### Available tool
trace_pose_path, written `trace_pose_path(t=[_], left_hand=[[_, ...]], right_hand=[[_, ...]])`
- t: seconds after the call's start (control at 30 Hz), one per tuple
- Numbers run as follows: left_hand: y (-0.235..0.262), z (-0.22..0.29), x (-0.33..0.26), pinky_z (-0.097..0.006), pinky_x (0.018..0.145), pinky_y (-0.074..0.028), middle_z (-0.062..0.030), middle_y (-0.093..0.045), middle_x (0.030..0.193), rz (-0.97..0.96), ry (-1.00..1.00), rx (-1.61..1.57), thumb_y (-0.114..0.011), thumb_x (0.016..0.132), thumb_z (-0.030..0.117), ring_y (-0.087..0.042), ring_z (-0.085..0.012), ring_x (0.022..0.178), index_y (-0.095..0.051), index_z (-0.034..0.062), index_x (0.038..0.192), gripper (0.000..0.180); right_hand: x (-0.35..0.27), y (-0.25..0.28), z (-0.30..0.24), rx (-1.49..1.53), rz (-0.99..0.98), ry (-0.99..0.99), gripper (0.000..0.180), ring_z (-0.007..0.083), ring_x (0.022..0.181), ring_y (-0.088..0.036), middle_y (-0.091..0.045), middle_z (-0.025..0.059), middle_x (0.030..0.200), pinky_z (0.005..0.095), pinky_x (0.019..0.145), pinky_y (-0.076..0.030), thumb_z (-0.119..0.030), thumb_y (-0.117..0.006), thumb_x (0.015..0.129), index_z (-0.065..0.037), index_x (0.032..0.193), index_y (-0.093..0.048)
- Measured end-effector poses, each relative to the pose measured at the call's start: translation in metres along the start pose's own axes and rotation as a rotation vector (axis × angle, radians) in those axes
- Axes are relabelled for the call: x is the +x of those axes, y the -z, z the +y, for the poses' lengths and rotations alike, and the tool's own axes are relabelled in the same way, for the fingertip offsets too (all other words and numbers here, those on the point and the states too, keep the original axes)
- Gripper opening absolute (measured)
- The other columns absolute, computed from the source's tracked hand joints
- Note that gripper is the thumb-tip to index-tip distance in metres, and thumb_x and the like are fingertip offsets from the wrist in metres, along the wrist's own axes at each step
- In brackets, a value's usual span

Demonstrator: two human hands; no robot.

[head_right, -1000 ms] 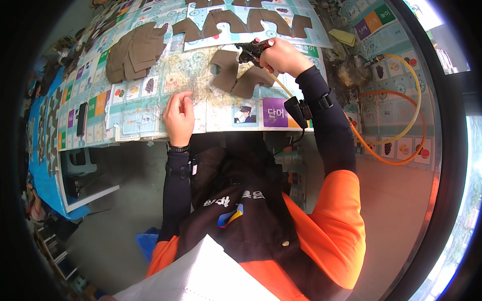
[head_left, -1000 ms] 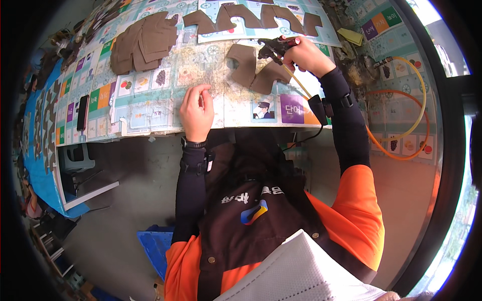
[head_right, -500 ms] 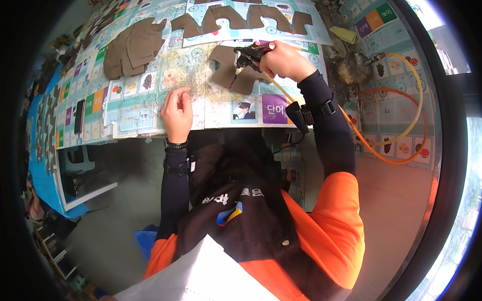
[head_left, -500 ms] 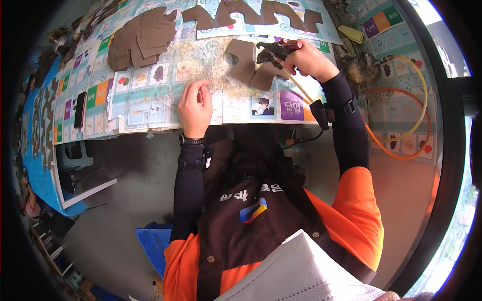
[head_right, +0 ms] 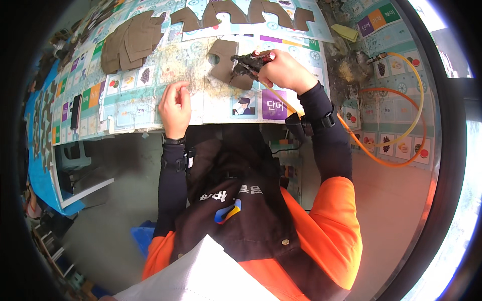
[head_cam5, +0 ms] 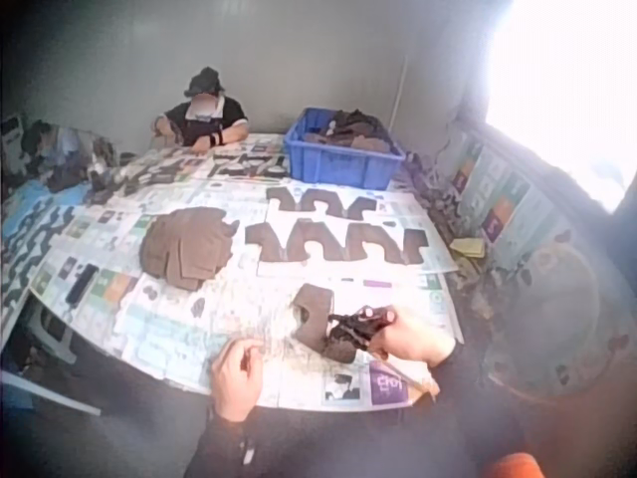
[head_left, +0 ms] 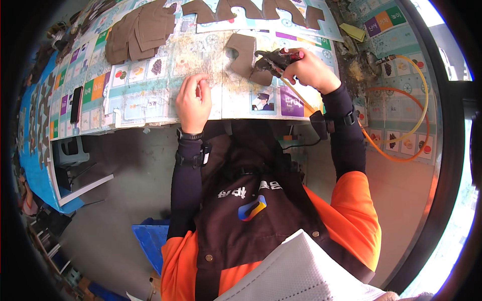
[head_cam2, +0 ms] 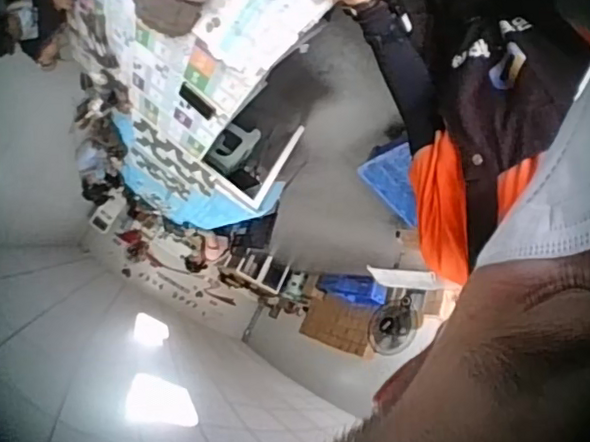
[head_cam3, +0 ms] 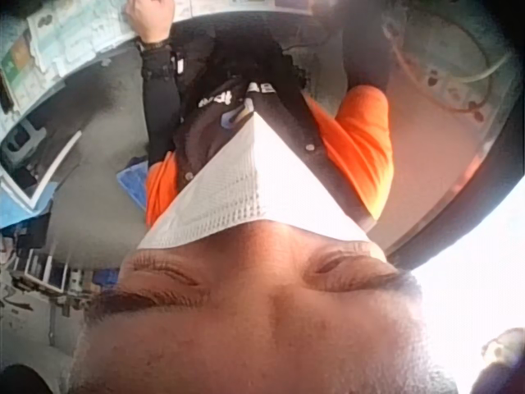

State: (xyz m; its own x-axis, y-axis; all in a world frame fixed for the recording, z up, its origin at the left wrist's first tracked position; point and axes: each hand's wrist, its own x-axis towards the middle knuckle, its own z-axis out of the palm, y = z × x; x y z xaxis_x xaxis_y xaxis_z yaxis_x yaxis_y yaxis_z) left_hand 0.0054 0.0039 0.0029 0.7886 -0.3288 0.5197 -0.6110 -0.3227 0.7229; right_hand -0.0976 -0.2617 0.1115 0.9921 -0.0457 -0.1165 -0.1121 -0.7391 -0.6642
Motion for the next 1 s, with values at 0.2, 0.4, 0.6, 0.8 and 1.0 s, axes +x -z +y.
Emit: trace_pose_path(t=[0.2, 0.4, 0.6, 0.8, 1.0], left_hand=[[0.0, -0.002, 0.0, -0.03, 0.06, -0.048, -0.0068, -0.066, 0.087, 0.001, -0.01, 0.005, -0.059, 0.09, 0.003, -0.061, -0.0193, 0.065, -0.067, 0.0059, 0.097, 0.011], [0.001, -0.001, 0.0, -0.03, 0.061, -0.049, -0.0076, -0.066, 0.087, -0.009, -0.014, 0.019, -0.059, 0.09, 0.002, -0.062, -0.0201, 0.066, -0.067, 0.0056, 0.097, 0.011], [0.001, -0.001, -0.001, -0.031, 0.061, -0.05, -0.008, -0.066, 0.087, -0.014, -0.013, 0.011, -0.059, 0.09, 0.002, -0.063, -0.0207, 0.067, -0.066, 0.0051, 0.097, 0.011], [0.001, -0.001, -0.001, -0.03, 0.062, -0.05, -0.0083, -0.066, 0.088, -0.026, 0.002, 0.007, -0.059, 0.09, 0.003, -0.063, -0.0211, 0.068, -0.066, 0.0048, 0.097, 0.011], [0.0, -0.001, -0.001, -0.03, 0.062, -0.05, -0.0083, -0.066, 0.089, -0.02, -0.007, 0.002, -0.058, 0.091, 0.003, -0.063, -0.0211, 0.069, -0.066, 0.0046, 0.097, 0.01]], right_hand=[[-0.009, -0.01, -0.017, 0.091, 0.007, -0.055, 0.011, 0.0181, 0.064, -0.059, -0.063, 0.0067, 0.078, 0.0294, 0.059, -0.047, 0.002, -0.068, 0.063, -0.004, 0.072, -0.069], [-0.023, -0.015, -0.009, -0.068, 0.058, -0.321, 0.01, 0.0181, 0.074, -0.064, -0.066, 0.0089, 0.088, 0.0294, 0.07, -0.051, 0.0, -0.07, 0.069, -0.007, 0.074, -0.074], [-0.03, -0.028, 0.016, -0.295, 0.24, 0.077, 0.023, 0.0179, 0.073, -0.064, -0.066, 0.008, 0.079, 0.0286, 0.071, -0.05, -0.007, -0.071, 0.066, -0.007, 0.089, -0.074], [-0.034, -0.032, 0.006, 0.074, 0.242, -0.172, 0.053, 0.017, 0.059, -0.062, -0.065, 0.0094, 0.065, 0.0291, 0.059, -0.049, -0.011, -0.069, 0.061, -0.002, 0.113, -0.07], [-0.034, -0.025, 0.0, 0.135, 0.082, -0.418, 0.016, 0.0161, 0.096, -0.063, -0.067, 0.0037, 0.078, 0.0292, 0.091, -0.047, 0.004, -0.072, 0.068, -0.009, 0.077, -0.075]])
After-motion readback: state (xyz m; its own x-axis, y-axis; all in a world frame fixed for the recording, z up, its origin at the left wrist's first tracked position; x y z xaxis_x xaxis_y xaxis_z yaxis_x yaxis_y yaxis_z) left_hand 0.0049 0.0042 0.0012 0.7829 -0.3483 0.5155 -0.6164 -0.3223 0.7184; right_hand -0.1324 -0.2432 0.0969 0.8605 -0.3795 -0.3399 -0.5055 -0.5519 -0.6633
